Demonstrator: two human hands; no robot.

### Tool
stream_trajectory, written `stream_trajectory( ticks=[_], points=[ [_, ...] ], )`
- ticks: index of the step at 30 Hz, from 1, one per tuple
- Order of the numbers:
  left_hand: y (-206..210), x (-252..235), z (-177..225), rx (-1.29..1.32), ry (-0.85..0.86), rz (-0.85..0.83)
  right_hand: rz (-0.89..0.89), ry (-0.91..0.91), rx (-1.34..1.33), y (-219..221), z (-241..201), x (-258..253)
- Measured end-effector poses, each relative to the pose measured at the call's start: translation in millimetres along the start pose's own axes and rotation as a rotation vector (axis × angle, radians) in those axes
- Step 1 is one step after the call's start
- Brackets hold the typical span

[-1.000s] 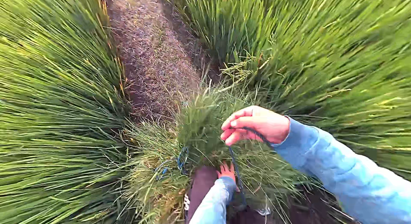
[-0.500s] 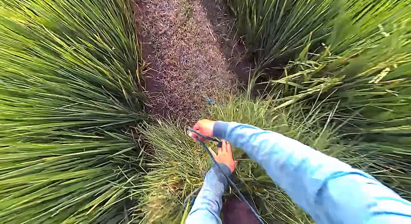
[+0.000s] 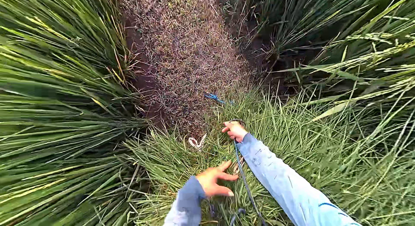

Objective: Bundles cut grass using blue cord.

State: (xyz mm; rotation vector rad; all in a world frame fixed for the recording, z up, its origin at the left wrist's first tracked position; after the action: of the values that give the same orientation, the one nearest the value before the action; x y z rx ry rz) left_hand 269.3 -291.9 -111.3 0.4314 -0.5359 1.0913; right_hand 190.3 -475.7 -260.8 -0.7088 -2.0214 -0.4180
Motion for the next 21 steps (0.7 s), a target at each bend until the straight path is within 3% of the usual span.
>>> stream_trajectory(
  ticks=[2,3,6,8,10,13,16,17,18,20,21],
  points=[
    [-49,13,0,0.263,0.061,0.239,-0.016,-0.087,0.383,4,-13,-2],
    [-75,13,-2,0.410,0.019,0.400,-0.034,-0.131,0.450,7,-17,-3],
    [-154,-21,-48,0.598,-0.216,0.843,0.054,-0.202,0.329,7,-18,-11],
    [-183,-65,-106,0.515,-0.417,0.945,0.220,-0.190,0.124,-2,-9,-20],
    [-190,-115,-153,0.260,-0.621,0.862,0.375,-0.168,-0.039,-12,0,-29],
    [-173,-198,-169,-0.023,-0.800,0.629,0.505,-0.193,-0.169,-24,8,-37],
    [-120,-290,-173,-0.157,-0.585,0.447,0.617,-0.339,-0.255,-32,21,-45],
    [-86,-316,-186,-0.293,-0.388,0.400,0.644,-0.378,-0.284,-33,23,-46],
    [-49,-337,-210,-0.404,-0.112,0.507,0.663,-0.398,-0.300,-33,22,-47],
    [-47,-341,-180,-0.343,-0.241,0.090,0.682,-0.386,-0.312,-30,17,-48],
    [-55,-333,-160,-0.307,-0.285,0.032,0.688,-0.365,-0.303,-27,16,-48]
  ],
)
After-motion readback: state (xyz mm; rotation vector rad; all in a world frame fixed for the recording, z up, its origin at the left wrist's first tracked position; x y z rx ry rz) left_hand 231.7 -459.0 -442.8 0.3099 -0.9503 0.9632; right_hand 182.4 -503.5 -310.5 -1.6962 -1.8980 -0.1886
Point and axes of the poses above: each hand's wrist, its own x-axis away from the middle knuckle, its own y-axis out of the palm, z = x × y, the point moved 2 cm from there along -x, towards the middle knuckle, and after that the axes turned 2 degrees about x, right-handed, at the moved point
